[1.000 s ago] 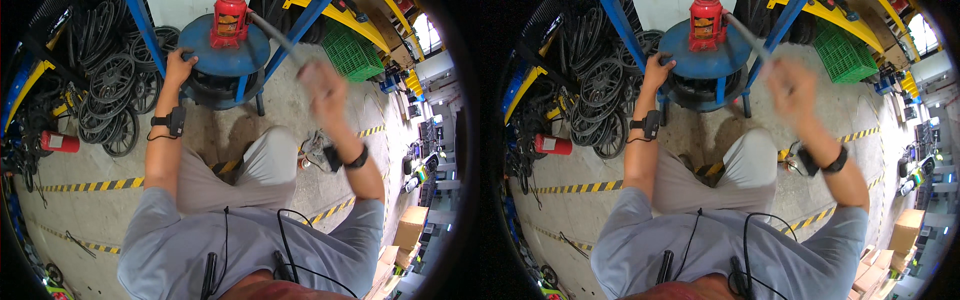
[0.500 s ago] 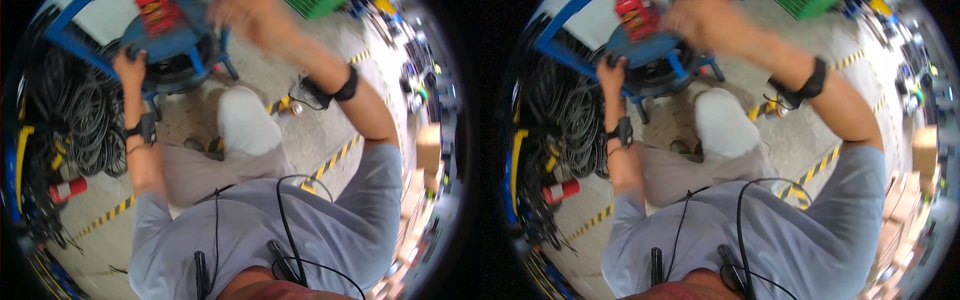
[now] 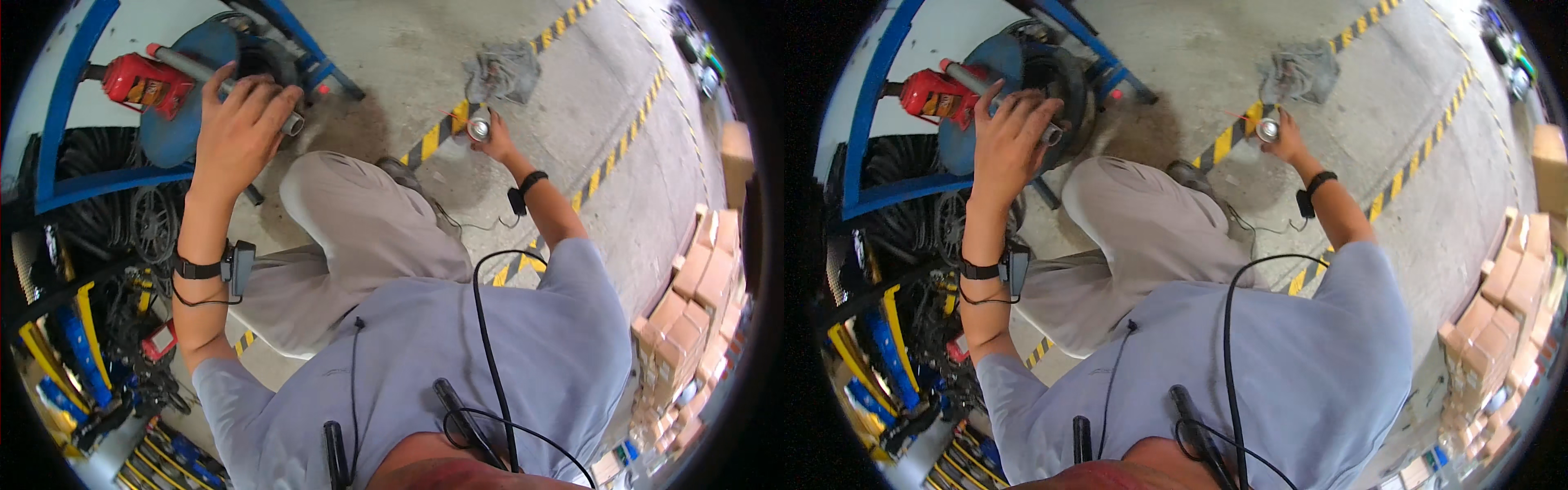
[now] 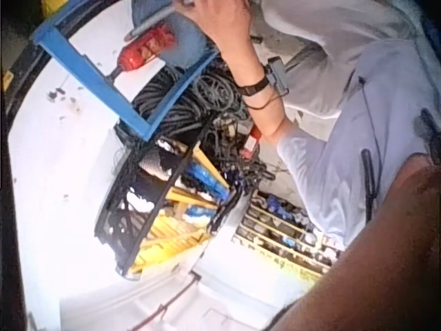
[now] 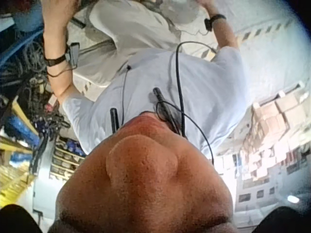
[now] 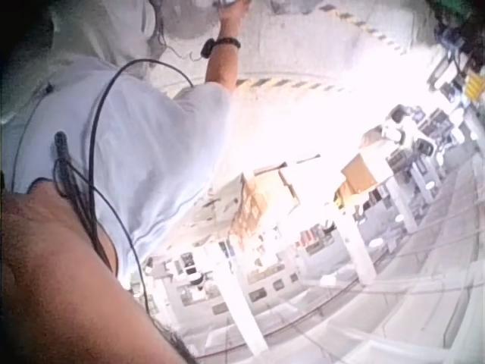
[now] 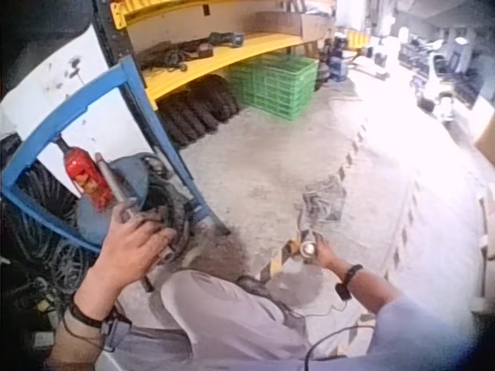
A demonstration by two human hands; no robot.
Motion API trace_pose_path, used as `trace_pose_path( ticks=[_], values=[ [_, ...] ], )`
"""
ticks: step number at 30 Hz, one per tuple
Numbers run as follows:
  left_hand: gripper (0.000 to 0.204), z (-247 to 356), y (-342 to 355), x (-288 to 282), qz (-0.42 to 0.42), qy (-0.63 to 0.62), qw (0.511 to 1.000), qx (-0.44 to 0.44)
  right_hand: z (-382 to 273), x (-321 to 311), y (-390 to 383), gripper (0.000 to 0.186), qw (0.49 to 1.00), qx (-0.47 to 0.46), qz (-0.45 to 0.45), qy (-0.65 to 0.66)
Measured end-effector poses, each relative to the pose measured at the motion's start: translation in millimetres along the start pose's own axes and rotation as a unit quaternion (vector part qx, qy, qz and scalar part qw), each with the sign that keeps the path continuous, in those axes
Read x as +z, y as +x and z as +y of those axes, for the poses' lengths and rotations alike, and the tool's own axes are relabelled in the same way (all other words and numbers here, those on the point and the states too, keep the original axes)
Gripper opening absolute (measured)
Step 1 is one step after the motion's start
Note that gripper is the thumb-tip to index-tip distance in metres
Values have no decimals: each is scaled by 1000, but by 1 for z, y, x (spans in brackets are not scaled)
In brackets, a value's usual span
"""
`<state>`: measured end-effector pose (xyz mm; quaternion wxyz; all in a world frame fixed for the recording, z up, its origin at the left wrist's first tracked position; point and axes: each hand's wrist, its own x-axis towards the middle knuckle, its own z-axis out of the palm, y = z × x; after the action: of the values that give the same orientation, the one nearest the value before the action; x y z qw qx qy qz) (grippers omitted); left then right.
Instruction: Mounting a tire onto a wheel rim using a manual hydraulic jack press in a workshop.
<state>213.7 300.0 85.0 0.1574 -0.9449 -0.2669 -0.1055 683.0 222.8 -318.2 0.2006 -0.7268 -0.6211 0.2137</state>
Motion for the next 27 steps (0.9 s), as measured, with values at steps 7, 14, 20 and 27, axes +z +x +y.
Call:
trace_pose_path(
  ticks=[7,14,20,27],
  values=[
    [24,-105,26,-116,409,-231,856,-214,-73,0,30,68,984,-67,66,154],
    [36,18,-46,30,9,-100,987,-123,-283,-31,157,87,921,-288,-6,262],
    [37,28,-50,29,2,-114,979,-172,-363,33,222,83,883,-405,-2,240],
    [30,32,-40,29,2,-133,973,-190,-399,62,245,78,911,-370,13,184]
  ],
)
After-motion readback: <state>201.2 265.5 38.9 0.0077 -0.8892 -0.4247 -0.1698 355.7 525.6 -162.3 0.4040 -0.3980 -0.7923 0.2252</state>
